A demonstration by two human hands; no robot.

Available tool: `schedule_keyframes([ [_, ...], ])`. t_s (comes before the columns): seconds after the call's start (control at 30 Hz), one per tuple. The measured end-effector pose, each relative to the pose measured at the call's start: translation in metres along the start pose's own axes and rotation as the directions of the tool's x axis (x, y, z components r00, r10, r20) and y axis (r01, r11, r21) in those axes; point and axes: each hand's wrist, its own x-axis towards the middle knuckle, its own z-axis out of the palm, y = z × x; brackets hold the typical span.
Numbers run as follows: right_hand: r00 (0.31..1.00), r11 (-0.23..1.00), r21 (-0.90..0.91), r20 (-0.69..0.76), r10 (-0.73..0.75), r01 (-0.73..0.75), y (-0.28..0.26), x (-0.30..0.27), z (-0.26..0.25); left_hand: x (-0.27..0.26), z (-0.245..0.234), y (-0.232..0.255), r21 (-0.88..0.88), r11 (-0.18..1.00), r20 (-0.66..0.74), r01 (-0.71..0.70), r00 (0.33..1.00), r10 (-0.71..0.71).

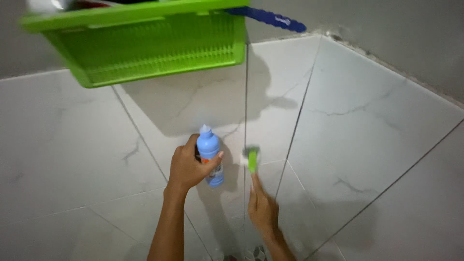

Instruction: The person scrubs the vertical grout lines between white bathroom wall tiles using a green-handled brush and a blue cleaning solution bottle. The person repeatedly applies the solution and scrubs the same vertical seam under a green wall-mounted basket.

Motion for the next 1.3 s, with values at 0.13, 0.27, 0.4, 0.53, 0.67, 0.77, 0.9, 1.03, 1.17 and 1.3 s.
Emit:
schedule_keyframes([
  [0.13,0.98,0.988,-0.043,-0.127,-0.153,0.149,-0.05,0.037,-0.03,0.012,-0.014,0.02,0.047,0.997,-0.069,-0.061,0.996,0.064],
  [0.27,0.899,0.939,-0.166,-0.28,-0.338,0.301,-0.149,0.119,-0.105,0.029,-0.026,0.054,0.051,0.995,-0.132,-0.09,0.987,0.096],
  [0.4,0.882,0.922,-0.17,-0.276,-0.383,0.348,-0.177,0.145,-0.138,0.047,-0.041,0.087,0.125,0.978,-0.17,-0.167,0.968,0.187],
  [0.53,0.89,0.986,0.017,-0.433,-0.141,0.164,-0.162,0.151,-0.172,0.057,-0.044,0.087,0.17,0.985,-0.054,0.014,0.999,-0.005],
  [0.67,0.935,0.986,0.032,-0.322,-0.147,0.166,-0.192,0.124,-0.181,0.058,-0.034,0.085,0.21,0.977,-0.088,-0.031,0.995,0.05],
  [0.77,0.96,0.984,-0.059,-0.213,-0.18,0.171,-0.194,0.131,-0.175,0.065,-0.036,0.066,0.175,0.983,-0.109,-0.06,0.991,0.08],
  [0.9,0.896,0.963,0.151,-0.422,-0.141,0.223,-0.145,0.149,-0.19,0.062,-0.03,0.069,0.242,0.969,-0.085,-0.049,0.994,0.071],
  [1.03,0.861,0.95,0.032,-0.434,-0.266,0.31,-0.103,0.133,-0.147,0.063,-0.028,0.079,0.269,0.961,-0.11,-0.069,0.989,0.102],
  [1.17,0.922,0.992,0.118,-0.386,0.007,0.041,-0.029,0.069,-0.071,0.061,-0.022,0.058,0.24,0.964,-0.134,-0.118,0.979,0.153],
  [1.3,0.941,0.965,0.25,-0.3,0.158,-0.083,-0.005,0.05,-0.054,0.062,-0.021,0.051,0.362,0.916,-0.16,-0.174,0.956,0.244],
])
